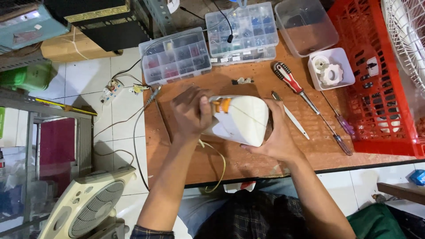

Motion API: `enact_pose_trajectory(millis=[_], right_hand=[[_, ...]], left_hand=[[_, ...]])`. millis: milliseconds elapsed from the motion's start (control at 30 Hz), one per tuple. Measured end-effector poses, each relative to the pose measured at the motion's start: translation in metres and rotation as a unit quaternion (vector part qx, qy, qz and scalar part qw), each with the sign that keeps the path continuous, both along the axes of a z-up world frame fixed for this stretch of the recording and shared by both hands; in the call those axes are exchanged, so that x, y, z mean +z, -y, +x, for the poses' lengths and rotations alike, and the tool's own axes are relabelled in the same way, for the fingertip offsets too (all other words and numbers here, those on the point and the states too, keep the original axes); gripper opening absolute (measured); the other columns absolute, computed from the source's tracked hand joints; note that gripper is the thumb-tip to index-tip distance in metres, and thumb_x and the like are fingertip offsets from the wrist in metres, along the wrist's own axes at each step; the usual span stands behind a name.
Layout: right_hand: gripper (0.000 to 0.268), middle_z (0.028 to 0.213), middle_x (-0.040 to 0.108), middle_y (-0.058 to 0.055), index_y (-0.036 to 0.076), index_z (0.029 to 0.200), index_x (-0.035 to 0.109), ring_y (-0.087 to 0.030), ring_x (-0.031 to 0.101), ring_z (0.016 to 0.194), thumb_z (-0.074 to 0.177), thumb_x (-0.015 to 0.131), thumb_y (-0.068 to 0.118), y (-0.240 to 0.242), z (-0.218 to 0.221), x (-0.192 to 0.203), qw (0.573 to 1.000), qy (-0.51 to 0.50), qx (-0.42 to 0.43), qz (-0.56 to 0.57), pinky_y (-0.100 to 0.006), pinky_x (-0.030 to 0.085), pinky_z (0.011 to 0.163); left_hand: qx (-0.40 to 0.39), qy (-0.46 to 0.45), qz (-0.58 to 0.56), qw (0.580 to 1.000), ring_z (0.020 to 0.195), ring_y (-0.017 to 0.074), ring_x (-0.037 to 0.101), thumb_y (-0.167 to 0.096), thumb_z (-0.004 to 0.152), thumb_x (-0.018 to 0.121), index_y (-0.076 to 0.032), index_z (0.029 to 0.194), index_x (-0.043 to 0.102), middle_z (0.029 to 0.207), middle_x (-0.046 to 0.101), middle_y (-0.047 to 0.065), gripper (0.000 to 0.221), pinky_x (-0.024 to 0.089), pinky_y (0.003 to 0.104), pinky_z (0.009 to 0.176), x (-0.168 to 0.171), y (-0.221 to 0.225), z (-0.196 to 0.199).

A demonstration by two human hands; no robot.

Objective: The person is reassembling the plastic shell of a hand mixer, aligning the internal components and snapping the two halves of the housing together.

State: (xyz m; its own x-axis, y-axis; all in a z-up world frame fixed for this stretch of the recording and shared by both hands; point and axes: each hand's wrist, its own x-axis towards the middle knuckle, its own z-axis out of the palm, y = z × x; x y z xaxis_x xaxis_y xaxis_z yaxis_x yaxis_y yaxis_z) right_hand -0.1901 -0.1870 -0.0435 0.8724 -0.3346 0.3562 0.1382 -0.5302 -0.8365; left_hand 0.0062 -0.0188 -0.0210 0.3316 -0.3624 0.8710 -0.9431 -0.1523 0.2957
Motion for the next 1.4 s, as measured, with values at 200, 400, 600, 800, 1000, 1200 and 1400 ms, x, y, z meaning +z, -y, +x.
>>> enact_pose_trajectory(millis=[200, 400, 600, 800, 1000, 1200, 1400], right_hand=[[0.142, 0.133, 0.046, -0.04, -0.011, 0.152, 0.025, -0.058, 0.049, 0.127, 0.04, 0.103, 0.029, 0.001, -0.011, 0.004, 0.997, -0.053, -0.005, -0.054, -0.066, 0.038, 0.109], [0.136, 0.14, 0.045, -0.026, -0.001, 0.155, 0.032, -0.038, 0.042, 0.139, 0.043, 0.104, 0.024, 0.004, -0.005, -0.016, 0.989, 0.032, -0.018, 0.141, -0.057, 0.027, 0.119], [0.125, 0.142, 0.046, -0.018, 0.003, 0.155, 0.034, -0.03, 0.042, 0.135, 0.048, 0.097, 0.009, 0.025, -0.007, -0.026, 0.975, 0.009, 0.007, 0.22, -0.051, 0.032, 0.116], [0.116, 0.135, 0.05, -0.016, 0.003, 0.152, 0.038, -0.03, 0.051, 0.127, 0.048, 0.089, 0.0, 0.023, 0.003, -0.02, 0.95, -0.033, -0.056, 0.304, -0.049, 0.046, 0.108], [0.104, 0.13, 0.048, -0.02, -0.002, 0.146, 0.041, -0.037, 0.049, 0.125, 0.051, 0.083, 0.004, 0.006, -0.002, 0.026, 0.946, -0.022, -0.129, 0.296, -0.052, 0.046, 0.108], [0.128, 0.135, 0.046, -0.033, -0.007, 0.152, 0.041, -0.049, 0.044, 0.128, 0.042, 0.1, 0.019, -0.023, -0.033, 0.069, 0.964, -0.033, -0.26, -0.037, -0.056, 0.03, 0.109], [0.122, 0.13, 0.038, -0.032, -0.005, 0.157, 0.035, -0.056, 0.041, 0.122, 0.05, 0.073, 0.043, -0.056, -0.03, 0.038, 0.925, -0.03, -0.326, -0.194, -0.06, 0.034, 0.105]], left_hand=[[-0.001, 0.078, 0.06, 0.995, 0.049, 0.0177, 0.055, -0.025, 0.1, 0.047, -0.016, 0.065, 0.06, 0.059, 0.05, 0.0, 0.038, 0.045, 0.025, 0.043, 0.008, 0.038, -0.018], [-0.02, -0.079, 0.131, 0.988, 0.053, 0.0291, 0.063, -0.037, 0.107, 0.046, -0.008, 0.061, 0.06, 0.056, 0.057, 0.01, 0.056, 0.046, 0.035, 0.043, 0.047, 0.065, -0.025], [-0.01, -0.304, 0.014, 0.953, 0.102, 0.033, 0.044, -0.023, 0.11, 0.047, -0.007, 0.111, 0.05, 0.111, 0.041, 0.012, 0.015, 0.041, 0.045, 0.091, 0.056, -0.043, -0.092], [-0.006, -0.559, 0.043, 0.828, 0.08, 0.0326, 0.075, -0.032, 0.104, 0.061, -0.006, 0.086, 0.07, 0.07, 0.065, 0.018, 0.032, 0.055, 0.037, 0.068, -0.004, -0.057, -0.129], [-0.025, -0.665, -0.12, 0.736, 0.14, 0.0456, 0.044, -0.024, 0.097, 0.068, 0.008, 0.148, 0.027, 0.151, 0.039, 0.035, 0.072, 0.037, 0.054, 0.116, 0.011, -0.019, -0.123], [0.114, -0.415, -0.085, 0.899, 0.129, 0.0473, 0.037, -0.019, 0.098, 0.07, 0.005, 0.135, 0.041, 0.129, 0.039, 0.024, 0.053, 0.029, 0.054, 0.112, -0.017, 0.012, -0.144], [-0.203, -0.581, -0.106, 0.781, 0.144, 0.0649, 0.019, -0.037, 0.084, 0.076, 0.008, 0.16, 0.012, 0.156, 0.022, 0.043, 0.109, 0.027, 0.076, 0.107, 0.077, 0.005, -0.157]])
